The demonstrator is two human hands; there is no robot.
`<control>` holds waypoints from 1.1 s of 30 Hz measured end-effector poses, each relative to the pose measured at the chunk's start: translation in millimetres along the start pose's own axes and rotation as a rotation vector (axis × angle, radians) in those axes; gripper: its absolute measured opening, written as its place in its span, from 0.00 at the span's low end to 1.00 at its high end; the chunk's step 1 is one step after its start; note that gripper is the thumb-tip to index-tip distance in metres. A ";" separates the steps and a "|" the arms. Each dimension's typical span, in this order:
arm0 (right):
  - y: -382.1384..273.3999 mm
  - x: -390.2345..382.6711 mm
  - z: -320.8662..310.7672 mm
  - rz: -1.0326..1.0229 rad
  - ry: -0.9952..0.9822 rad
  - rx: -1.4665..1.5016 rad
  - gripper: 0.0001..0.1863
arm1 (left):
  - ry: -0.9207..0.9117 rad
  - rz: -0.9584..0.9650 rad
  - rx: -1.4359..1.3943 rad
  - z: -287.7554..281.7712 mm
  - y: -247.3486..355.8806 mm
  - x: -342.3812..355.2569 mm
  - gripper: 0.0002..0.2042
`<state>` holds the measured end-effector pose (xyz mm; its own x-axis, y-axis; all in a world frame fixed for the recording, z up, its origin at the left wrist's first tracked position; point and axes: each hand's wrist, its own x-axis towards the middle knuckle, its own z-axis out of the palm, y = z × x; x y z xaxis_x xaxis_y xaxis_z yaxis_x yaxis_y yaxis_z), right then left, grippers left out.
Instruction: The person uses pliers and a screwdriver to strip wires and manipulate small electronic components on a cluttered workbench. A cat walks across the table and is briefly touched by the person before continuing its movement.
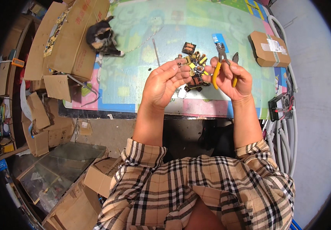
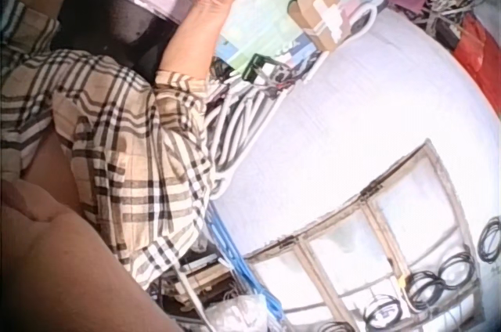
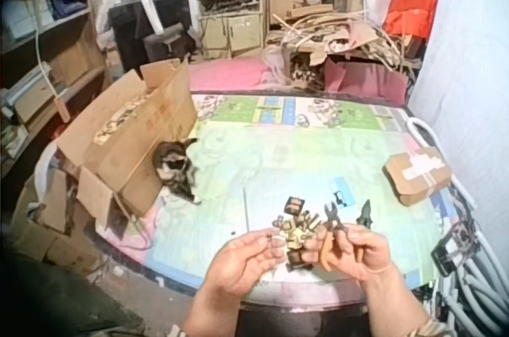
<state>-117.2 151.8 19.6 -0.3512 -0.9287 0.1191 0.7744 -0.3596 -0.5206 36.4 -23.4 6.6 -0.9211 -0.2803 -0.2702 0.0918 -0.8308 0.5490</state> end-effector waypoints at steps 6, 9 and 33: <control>8.9 2.3 13.8 0.177 0.147 -0.378 0.14 | 0.002 0.014 -0.112 -3.5 -4.3 2.0 0.10; 18.2 4.6 17.2 0.171 0.237 -0.683 0.11 | -0.022 0.020 -0.115 0.5 -2.2 0.5 0.09; 29.4 8.5 28.0 -0.238 0.127 -1.640 0.08 | -0.003 0.024 -0.138 0.6 -1.8 -2.1 0.10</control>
<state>-82.7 130.7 29.0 -0.4743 -0.8280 0.2990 -0.6102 0.0644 -0.7896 37.9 -21.1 6.6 -0.9191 -0.2995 -0.2559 0.1647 -0.8822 0.4411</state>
